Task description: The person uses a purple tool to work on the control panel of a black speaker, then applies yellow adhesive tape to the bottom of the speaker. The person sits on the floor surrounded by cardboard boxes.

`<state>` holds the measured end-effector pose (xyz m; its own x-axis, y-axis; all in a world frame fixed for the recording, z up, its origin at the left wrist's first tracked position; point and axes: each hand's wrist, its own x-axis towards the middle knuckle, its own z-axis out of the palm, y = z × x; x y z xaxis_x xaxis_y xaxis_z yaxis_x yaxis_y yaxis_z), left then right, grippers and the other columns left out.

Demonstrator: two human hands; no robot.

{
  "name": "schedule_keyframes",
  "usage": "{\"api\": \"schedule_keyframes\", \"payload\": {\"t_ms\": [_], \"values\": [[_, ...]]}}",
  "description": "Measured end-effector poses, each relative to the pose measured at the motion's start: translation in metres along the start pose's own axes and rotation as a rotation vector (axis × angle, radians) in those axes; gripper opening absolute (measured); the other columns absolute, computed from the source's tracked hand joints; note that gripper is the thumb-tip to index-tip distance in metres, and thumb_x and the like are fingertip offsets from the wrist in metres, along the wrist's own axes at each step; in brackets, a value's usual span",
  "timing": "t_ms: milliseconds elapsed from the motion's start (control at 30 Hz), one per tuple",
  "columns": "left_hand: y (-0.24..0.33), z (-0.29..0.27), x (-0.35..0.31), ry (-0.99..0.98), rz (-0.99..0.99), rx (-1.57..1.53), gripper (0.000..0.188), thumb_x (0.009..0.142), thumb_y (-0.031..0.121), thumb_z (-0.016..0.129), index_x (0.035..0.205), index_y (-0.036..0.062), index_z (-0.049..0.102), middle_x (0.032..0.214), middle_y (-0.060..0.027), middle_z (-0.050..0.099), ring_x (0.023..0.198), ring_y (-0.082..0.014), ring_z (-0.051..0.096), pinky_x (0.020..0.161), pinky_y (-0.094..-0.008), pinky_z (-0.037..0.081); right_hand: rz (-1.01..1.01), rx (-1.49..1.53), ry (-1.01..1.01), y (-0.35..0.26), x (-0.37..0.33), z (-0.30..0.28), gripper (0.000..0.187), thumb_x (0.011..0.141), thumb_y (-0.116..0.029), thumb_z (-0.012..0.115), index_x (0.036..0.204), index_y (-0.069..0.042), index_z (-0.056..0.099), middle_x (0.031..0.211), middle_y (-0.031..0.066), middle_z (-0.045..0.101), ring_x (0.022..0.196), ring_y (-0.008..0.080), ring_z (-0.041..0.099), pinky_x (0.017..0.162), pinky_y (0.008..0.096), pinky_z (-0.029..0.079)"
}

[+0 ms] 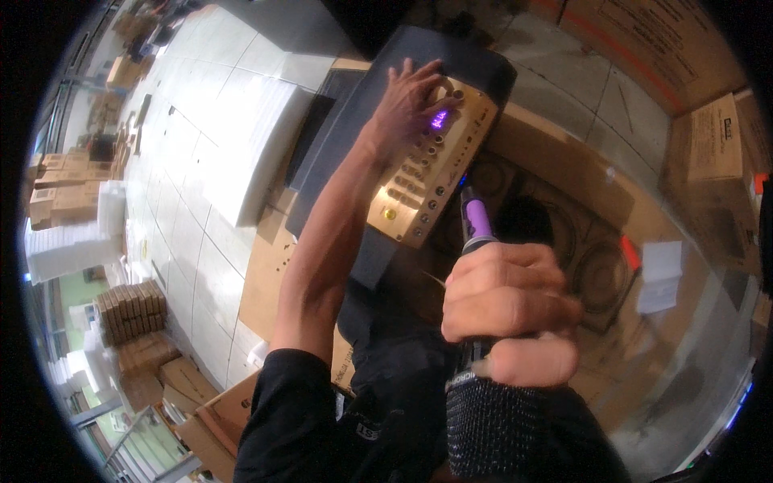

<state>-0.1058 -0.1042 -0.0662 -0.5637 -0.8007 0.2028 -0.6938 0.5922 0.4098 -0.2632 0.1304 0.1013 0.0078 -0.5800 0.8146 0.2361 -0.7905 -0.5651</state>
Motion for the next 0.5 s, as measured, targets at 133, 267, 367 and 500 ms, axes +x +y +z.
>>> {"api": "schedule_keyframes", "payload": {"t_ms": [133,267,367,500], "values": [[0.000,0.001,0.000,-0.030,-0.031,0.043,0.047,0.091,0.058,0.066,0.120,0.0213,0.071,0.160,-0.0182,0.039,0.148,-0.0585,0.020,0.118,-0.0747,0.012,0.010,-0.001,-0.027,-0.001,0.000,0.000,0.026,0.087,-0.012,0.069,0.099,-0.015,0.047,0.070,0.0050,0.063,0.050,0.0152,0.061,0.044,0.0281,0.054],[-0.001,-0.005,-0.001,-0.032,0.008,0.016,0.051,0.092,0.056,0.066,0.125,0.0167,0.069,0.160,-0.0186,0.040,0.149,-0.0539,0.023,0.120,-0.0700,0.013,-0.019,0.017,-0.058,0.002,0.002,-0.001,0.025,0.088,-0.013,0.069,0.099,-0.014,0.046,0.071,0.0055,0.064,0.050,0.0158,0.061,0.045,0.0284,0.054],[0.000,-0.008,-0.003,0.063,-0.113,-0.069,0.056,0.093,0.051,0.066,0.130,0.0094,0.066,0.158,-0.0185,0.043,0.151,-0.0441,0.029,0.124,-0.0588,0.018,-0.010,0.020,-0.095,0.003,0.004,-0.002,0.025,0.089,-0.013,0.068,0.099,-0.014,0.045,0.072,0.0062,0.064,0.050,0.0163,0.061,0.045,0.0288,0.055],[-0.003,-0.011,-0.015,0.154,-0.174,-0.235,0.053,0.094,0.048,0.066,0.131,0.0111,0.064,0.158,-0.0182,0.044,0.149,-0.0399,0.035,0.125,-0.0510,0.023,-0.007,0.023,-0.077,0.002,0.004,0.003,0.024,0.091,-0.015,0.067,0.099,-0.013,0.045,0.072,0.0071,0.064,0.050,0.0162,0.062,0.046,0.0294,0.055]]}}
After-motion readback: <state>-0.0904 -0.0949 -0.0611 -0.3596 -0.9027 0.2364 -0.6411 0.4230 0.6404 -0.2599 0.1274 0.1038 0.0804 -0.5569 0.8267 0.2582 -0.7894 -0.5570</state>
